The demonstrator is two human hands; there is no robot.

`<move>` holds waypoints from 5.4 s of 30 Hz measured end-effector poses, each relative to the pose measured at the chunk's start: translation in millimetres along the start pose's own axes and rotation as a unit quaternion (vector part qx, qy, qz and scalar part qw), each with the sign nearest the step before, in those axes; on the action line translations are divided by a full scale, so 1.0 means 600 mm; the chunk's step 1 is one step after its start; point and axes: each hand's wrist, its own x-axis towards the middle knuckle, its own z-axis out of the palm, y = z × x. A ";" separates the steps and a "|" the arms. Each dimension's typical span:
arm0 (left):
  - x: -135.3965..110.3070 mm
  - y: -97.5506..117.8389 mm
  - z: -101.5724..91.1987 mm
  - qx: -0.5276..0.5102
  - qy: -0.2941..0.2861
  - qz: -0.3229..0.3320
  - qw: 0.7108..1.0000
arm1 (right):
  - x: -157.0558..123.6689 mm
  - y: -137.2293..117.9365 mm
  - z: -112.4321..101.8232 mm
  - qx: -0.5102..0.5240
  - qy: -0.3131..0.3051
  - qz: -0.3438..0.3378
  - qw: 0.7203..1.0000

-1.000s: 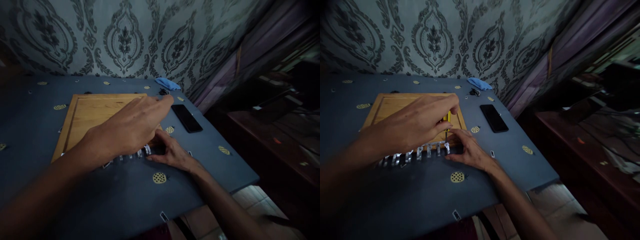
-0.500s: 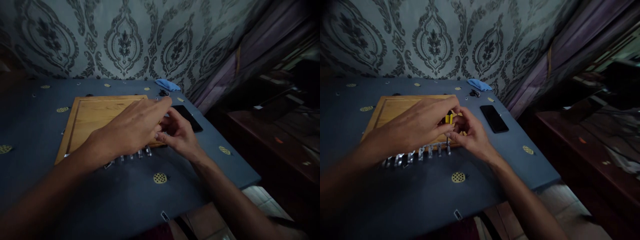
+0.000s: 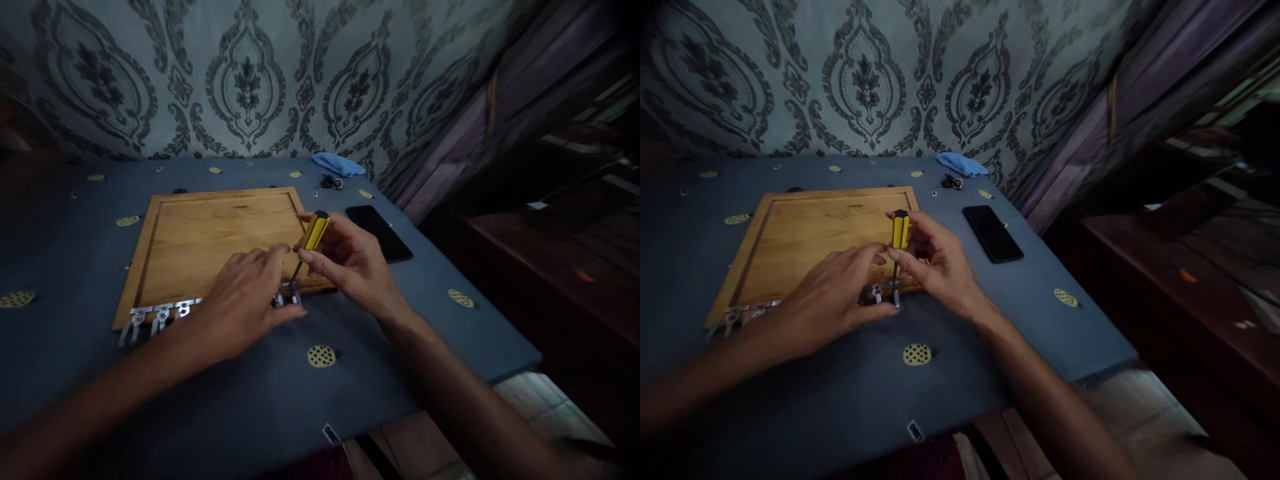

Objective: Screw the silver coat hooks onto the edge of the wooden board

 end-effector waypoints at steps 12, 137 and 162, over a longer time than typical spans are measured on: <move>0.002 0.001 0.036 0.031 -0.004 0.012 0.999 | 0.000 -0.014 -0.005 -0.017 -0.023 -0.018 0.999; 0.010 -0.001 0.038 -0.041 -0.038 -0.035 0.998 | -0.021 -0.011 -0.029 -0.034 -0.007 -0.023 0.999; 0.009 0.000 0.038 -0.032 -0.044 -0.034 0.998 | -0.021 0.004 -0.027 0.059 -0.005 0.009 0.998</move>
